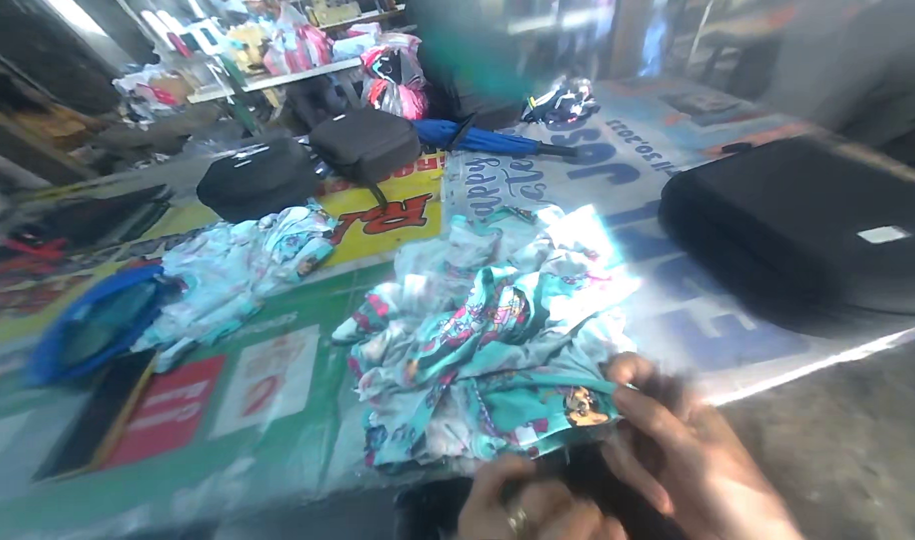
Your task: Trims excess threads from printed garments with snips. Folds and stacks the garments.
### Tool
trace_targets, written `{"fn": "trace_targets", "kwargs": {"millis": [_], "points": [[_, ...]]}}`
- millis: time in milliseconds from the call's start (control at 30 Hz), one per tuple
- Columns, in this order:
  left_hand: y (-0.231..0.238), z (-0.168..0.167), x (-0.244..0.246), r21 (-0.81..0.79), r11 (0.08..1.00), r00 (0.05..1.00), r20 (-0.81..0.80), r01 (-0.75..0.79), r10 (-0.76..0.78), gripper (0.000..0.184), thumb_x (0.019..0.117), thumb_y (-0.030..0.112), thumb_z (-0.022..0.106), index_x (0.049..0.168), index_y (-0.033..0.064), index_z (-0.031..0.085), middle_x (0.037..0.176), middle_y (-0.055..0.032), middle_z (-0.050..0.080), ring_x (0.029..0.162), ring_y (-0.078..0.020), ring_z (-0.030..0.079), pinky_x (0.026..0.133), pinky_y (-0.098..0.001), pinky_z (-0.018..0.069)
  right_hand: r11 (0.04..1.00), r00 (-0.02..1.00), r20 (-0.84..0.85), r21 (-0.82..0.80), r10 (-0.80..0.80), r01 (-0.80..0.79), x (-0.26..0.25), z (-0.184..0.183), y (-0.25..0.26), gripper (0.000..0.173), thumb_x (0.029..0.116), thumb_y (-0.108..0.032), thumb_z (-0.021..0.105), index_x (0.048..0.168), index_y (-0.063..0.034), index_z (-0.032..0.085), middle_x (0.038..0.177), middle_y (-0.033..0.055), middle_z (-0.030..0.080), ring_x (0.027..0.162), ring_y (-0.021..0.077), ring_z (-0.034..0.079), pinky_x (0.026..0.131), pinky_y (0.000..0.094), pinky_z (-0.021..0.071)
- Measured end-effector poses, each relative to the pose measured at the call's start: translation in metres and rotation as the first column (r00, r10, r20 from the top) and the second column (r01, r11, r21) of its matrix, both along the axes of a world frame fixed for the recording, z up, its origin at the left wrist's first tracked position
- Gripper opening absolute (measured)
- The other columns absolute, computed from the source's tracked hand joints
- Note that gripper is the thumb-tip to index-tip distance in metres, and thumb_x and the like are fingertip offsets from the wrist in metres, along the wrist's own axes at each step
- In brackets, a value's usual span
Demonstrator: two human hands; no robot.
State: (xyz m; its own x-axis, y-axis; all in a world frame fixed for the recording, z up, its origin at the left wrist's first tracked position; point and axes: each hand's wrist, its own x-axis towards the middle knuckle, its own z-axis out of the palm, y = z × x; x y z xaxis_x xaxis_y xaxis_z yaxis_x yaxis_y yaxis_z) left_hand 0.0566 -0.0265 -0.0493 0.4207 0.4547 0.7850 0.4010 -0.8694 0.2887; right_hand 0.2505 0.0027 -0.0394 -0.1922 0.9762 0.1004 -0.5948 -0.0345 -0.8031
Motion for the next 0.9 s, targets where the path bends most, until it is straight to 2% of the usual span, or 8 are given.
{"fn": "trace_targets", "kwargs": {"millis": [67, 167, 300, 467, 667, 767, 833, 900], "points": [[0.015, -0.001, 0.000, 0.015, 0.988, 0.987, 0.047, -0.153, 0.152, 0.010, 0.1021, 0.025, 0.060, 0.106, 0.0171, 0.063, 0.097, 0.0007, 0.063, 0.093, -0.0111, 0.060, 0.097, -0.0288, 0.0447, 1.000, 1.000, -0.015, 0.006, 0.004, -0.004, -0.001, 0.000, -0.001, 0.009, 0.1036, -0.009, 0.052, 0.103, -0.0132, 0.059, 0.069, -0.0051, 0.057, 0.042, 0.0005, 0.049, 0.038, 0.0174, 0.0472], [0.035, 0.004, 0.004, -0.087, 0.956, 0.952, 0.096, -0.281, 0.289, 0.018, 0.1026, 0.029, 0.061, 0.114, 0.0156, 0.065, 0.103, 0.0008, 0.066, 0.096, -0.0074, 0.063, 0.087, -0.0229, 0.0513, 1.000, 1.000, -0.005, 0.017, 0.006, -0.006, -0.001, 0.000, -0.002, 0.007, 0.1039, -0.010, 0.053, 0.104, -0.0129, 0.059, 0.070, -0.0049, 0.059, 0.043, 0.0008, 0.051, 0.039, 0.0178, 0.0484], [0.041, 0.005, 0.005, -0.195, 0.956, 0.961, 0.127, -0.220, 0.247, 0.008, 0.0998, 0.022, 0.065, 0.098, 0.0152, 0.068, 0.096, 0.0018, 0.066, 0.094, -0.0048, 0.063, 0.084, -0.0190, 0.0527, 1.000, 0.999, 0.041, 0.024, -0.003, 0.002, -0.002, 0.001, -0.002, 0.009, 0.1033, -0.009, 0.052, 0.104, -0.0137, 0.059, 0.071, -0.0053, 0.059, 0.042, 0.0008, 0.050, 0.038, 0.0176, 0.0480], [0.037, 0.001, 0.002, -0.117, 0.978, 0.958, 0.209, -0.174, 0.196, 0.010, 0.1027, 0.024, 0.060, 0.100, 0.0178, 0.068, 0.098, 0.0048, 0.066, 0.098, -0.0052, 0.062, 0.090, -0.0235, 0.0500, 0.999, 0.998, 0.056, 0.038, 0.005, -0.007, 0.000, -0.001, -0.002, 0.008, 0.1042, -0.009, 0.052, 0.105, -0.0134, 0.059, 0.080, -0.0031, 0.064, 0.044, 0.0001, 0.051, 0.039, 0.0169, 0.0481], [0.028, 0.005, -0.004, -0.178, 0.983, 0.936, 0.350, 0.041, 0.025, 0.016, 0.1077, 0.028, 0.050, 0.100, 0.0167, 0.059, 0.089, 0.0035, 0.066, 0.090, -0.0073, 0.066, 0.090, -0.0271, 0.0536, 1.000, 0.999, 0.038, 0.017, 0.014, -0.015, 0.002, -0.003, -0.001, 0.007, 0.1035, -0.010, 0.053, 0.104, -0.0135, 0.059, 0.073, -0.0050, 0.059, 0.043, 0.0000, 0.049, 0.038, 0.0171, 0.0475], [0.023, 0.009, -0.001, -0.107, 0.994, 0.987, 0.154, -0.027, 0.043, 0.022, 0.1059, 0.032, 0.054, 0.091, 0.0157, 0.059, 0.087, 0.0014, 0.066, 0.094, -0.0095, 0.065, 0.096, -0.0279, 0.0472, 1.000, 0.998, 0.060, 0.020, 0.004, -0.005, 0.003, -0.001, -0.001, 0.006, 0.1022, -0.010, 0.056, 0.102, -0.0141, 0.060, 0.069, -0.0059, 0.059, 0.043, -0.0001, 0.050, 0.039, 0.0171, 0.0469], [0.029, 0.004, 0.010, 0.038, 0.967, 0.967, -0.042, -0.251, 0.252, 0.017, 0.1010, 0.033, 0.063, 0.100, 0.0164, 0.060, 0.100, -0.0003, 0.067, 0.102, -0.0127, 0.063, 0.097, -0.0276, 0.0464, 0.997, 0.989, 0.142, 0.059, -0.046, 0.038, 0.002, 0.002, -0.001, 0.007, 0.1007, -0.008, 0.057, 0.101, -0.0132, 0.061, 0.068, -0.0066, 0.059, 0.043, -0.0001, 0.051, 0.038, 0.0171, 0.0473], [0.039, -0.001, 0.019, 0.067, 0.941, 0.935, -0.109, -0.332, 0.337, 0.012, 0.0966, 0.022, 0.065, 0.103, 0.0124, 0.067, 0.099, -0.0045, 0.070, 0.097, -0.0160, 0.066, 0.090, -0.0267, 0.0518, 0.982, 0.939, 0.307, 0.154, -0.156, 0.113, 0.002, 0.007, -0.002, 0.008, 0.0995, -0.007, 0.057, 0.101, -0.0141, 0.060, 0.073, -0.0088, 0.059, 0.043, -0.0016, 0.050, 0.037, 0.0163, 0.0469]]}}
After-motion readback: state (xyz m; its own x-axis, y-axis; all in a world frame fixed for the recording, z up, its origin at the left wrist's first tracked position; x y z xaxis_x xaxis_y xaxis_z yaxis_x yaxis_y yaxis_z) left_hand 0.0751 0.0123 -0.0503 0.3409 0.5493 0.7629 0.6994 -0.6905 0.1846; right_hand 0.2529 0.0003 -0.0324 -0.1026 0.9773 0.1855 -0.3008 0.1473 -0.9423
